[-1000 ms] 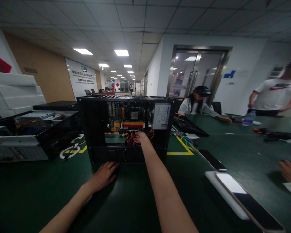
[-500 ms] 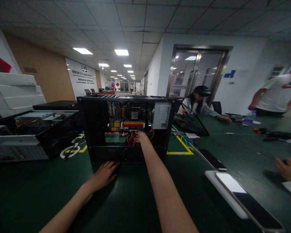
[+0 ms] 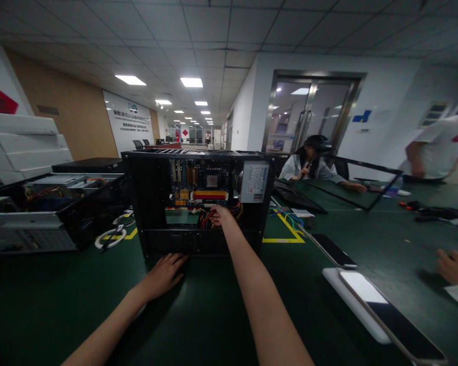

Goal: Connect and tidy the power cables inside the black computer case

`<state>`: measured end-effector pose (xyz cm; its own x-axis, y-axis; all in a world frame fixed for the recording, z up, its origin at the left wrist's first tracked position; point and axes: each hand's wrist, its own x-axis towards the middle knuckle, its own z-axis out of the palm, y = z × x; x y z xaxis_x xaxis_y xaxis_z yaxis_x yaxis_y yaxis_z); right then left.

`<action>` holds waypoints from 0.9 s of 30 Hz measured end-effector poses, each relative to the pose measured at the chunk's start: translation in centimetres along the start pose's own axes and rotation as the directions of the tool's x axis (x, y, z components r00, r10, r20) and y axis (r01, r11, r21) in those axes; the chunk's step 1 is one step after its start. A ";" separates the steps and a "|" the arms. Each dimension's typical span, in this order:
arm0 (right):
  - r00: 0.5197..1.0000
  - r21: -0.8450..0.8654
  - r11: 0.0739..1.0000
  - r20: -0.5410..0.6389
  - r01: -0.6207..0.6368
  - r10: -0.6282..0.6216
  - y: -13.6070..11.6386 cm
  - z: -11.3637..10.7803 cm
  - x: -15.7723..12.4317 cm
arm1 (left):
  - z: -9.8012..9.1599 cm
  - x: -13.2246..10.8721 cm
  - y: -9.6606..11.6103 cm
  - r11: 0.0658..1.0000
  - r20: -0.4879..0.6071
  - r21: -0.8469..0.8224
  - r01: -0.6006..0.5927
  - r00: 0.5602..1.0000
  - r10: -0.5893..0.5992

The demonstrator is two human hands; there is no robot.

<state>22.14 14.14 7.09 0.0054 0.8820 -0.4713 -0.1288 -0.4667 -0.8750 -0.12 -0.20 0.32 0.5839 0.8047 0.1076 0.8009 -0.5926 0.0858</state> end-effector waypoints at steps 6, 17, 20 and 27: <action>0.969 -0.083 0.993 -0.225 0.085 -0.102 0.0 -0.3 -1.1 | -0.1 -0.1 0.0 1.000 0.002 -0.004 -0.004 1.000 0.004; 0.933 -0.387 0.906 -0.231 0.174 -0.278 0.4 -2.1 -1.6 | 0.2 -0.1 -0.1 1.000 0.014 -0.027 0.003 1.000 -0.003; 0.936 -0.459 0.865 -0.168 0.203 -0.309 0.6 -2.3 -1.2 | -0.1 -0.1 0.1 1.000 0.016 -0.024 0.003 1.000 -0.003; 0.926 -0.802 0.531 0.067 0.272 -0.373 1.0 -0.3 -0.5 | 0.1 -0.1 -0.1 1.000 0.006 -0.020 -0.011 1.000 0.011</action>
<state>22.28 13.23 6.40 -0.0137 0.9946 -0.1027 0.7287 -0.0604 -0.6821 -0.29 -0.23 0.23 0.5938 0.7980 0.1029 0.7914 -0.6024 0.1045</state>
